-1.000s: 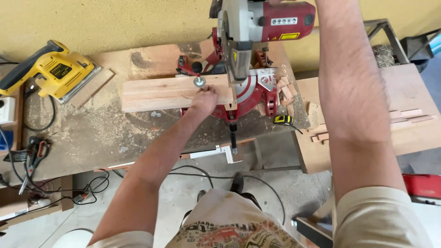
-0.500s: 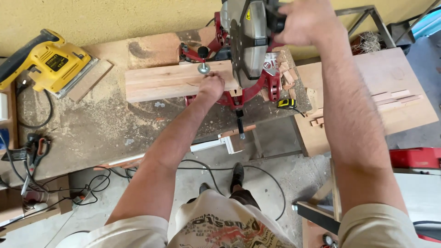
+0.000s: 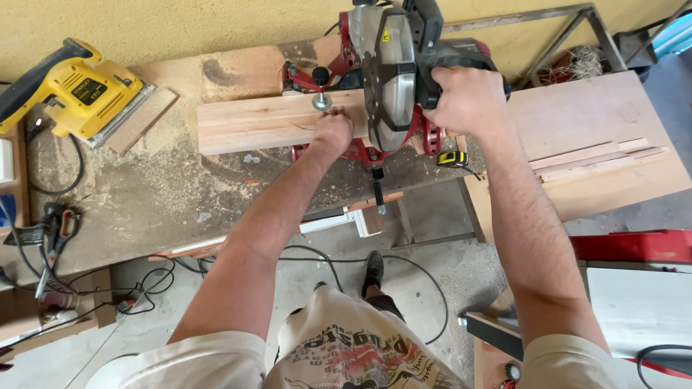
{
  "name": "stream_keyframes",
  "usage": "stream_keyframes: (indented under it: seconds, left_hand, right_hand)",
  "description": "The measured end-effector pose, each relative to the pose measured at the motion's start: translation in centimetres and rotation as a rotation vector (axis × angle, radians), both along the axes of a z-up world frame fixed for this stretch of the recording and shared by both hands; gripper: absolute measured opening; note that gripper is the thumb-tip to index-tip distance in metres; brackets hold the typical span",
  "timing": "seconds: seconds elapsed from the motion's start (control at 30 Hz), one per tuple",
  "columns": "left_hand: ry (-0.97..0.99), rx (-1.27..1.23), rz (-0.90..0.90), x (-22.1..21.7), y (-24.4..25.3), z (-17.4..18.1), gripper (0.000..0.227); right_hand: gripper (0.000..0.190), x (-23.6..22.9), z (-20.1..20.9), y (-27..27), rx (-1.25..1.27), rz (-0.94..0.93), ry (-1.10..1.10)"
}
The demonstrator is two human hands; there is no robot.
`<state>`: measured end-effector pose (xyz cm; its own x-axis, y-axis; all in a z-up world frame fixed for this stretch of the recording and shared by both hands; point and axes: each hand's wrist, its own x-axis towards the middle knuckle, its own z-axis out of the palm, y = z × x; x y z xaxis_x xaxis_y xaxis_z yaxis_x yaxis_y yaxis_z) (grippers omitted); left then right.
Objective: Measuring, marking, and cutting wooden and white boards using a miter saw and measuring tools in a workshop.
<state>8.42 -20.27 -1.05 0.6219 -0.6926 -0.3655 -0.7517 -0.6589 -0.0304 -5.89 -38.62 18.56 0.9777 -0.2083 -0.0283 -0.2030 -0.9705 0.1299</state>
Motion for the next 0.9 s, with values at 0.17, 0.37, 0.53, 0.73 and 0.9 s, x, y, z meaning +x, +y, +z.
stream_keyframes:
  seconds: [0.17, 0.37, 0.53, 0.73, 0.9]
  left_hand:
    - [0.001, -0.003, -0.008, 0.0, 0.1, -0.4, 0.062]
    - [-0.037, -0.144, 0.041, -0.5, -0.2, -1.2, 0.040]
    - [-0.065, -0.226, 0.079, 0.0, -0.3, -2.9, 0.038]
    - [-0.037, -0.241, 0.102, 0.0, -0.4, -3.5, 0.038]
    - [-0.077, -0.235, 0.058, 0.0, -0.1, -4.4, 0.038]
  right_hand:
    - [0.050, -0.4, -2.8, -1.1, -0.053, 0.072, -0.112]
    - [0.047, -1.1, -4.9, -1.4, -0.134, 0.100, -0.196]
    - [0.044, -1.4, -5.8, -1.1, -0.151, 0.068, -0.172]
    - [0.046, -2.0, -7.0, -0.9, -0.145, 0.056, -0.146]
    - [0.056, -2.4, -9.0, -1.2, -0.145, 0.086, -0.165]
